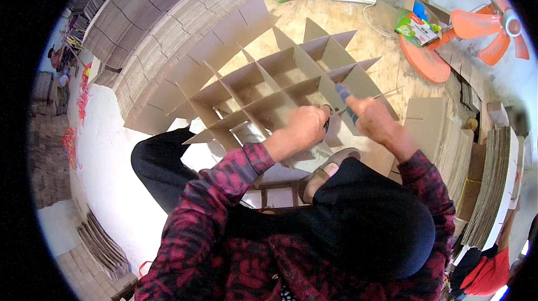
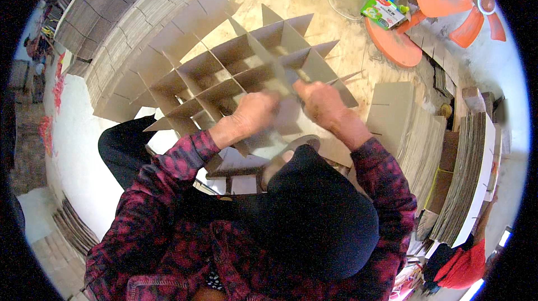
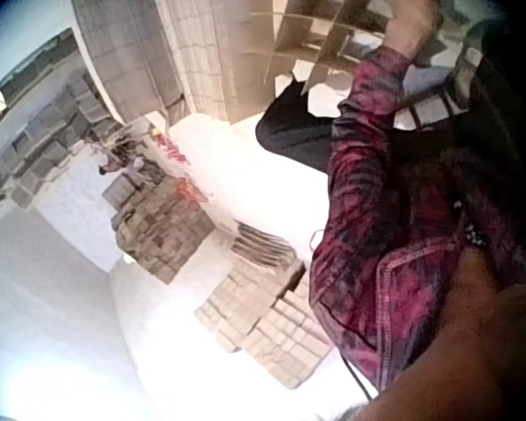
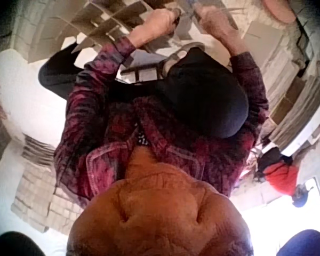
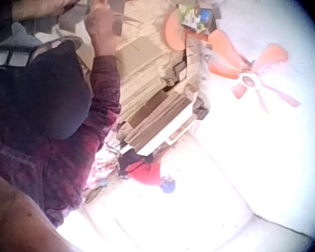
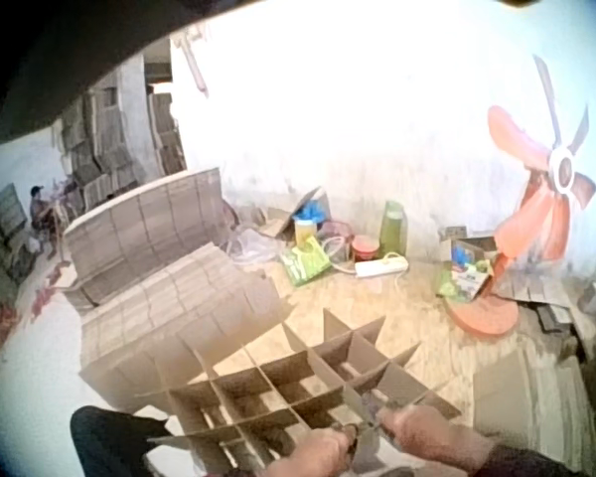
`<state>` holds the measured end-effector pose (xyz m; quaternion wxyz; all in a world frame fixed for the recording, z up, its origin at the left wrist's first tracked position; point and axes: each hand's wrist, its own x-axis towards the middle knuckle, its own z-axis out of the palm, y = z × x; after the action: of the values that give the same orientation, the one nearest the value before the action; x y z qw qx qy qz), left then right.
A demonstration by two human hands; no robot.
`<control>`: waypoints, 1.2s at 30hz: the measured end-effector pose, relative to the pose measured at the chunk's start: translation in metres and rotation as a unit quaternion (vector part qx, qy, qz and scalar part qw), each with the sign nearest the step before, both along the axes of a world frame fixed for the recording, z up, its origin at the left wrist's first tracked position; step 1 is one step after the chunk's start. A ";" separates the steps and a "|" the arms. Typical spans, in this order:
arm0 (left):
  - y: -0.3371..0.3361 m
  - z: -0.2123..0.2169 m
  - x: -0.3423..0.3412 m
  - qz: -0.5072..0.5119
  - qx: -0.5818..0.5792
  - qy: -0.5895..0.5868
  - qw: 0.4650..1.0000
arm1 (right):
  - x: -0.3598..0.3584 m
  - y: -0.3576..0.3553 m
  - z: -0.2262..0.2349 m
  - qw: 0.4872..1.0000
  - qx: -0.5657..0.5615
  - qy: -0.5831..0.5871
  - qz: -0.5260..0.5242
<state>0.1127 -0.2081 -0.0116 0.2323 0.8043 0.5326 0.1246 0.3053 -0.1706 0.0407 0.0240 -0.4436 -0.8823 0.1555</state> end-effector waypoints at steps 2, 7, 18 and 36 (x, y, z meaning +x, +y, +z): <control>0.001 0.006 0.000 0.000 -0.033 0.009 0.999 | -0.005 0.001 -0.007 0.999 0.000 -0.051 0.011; -0.001 0.014 -0.029 -0.122 -0.005 -0.157 0.980 | -0.018 0.024 -0.005 0.981 0.187 0.057 0.006; -0.138 0.023 -0.155 -0.110 -0.009 0.142 0.984 | -0.121 0.045 -0.046 0.980 0.187 0.046 -0.050; -0.026 0.016 -0.127 -0.102 0.037 0.094 0.990 | 0.180 -0.216 0.019 0.870 0.339 -0.055 -0.354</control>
<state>-0.0143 -0.2344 0.0043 0.1626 0.8707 0.4620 0.0437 0.4849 -0.3862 0.0597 0.1779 -0.6988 -0.6641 -0.1972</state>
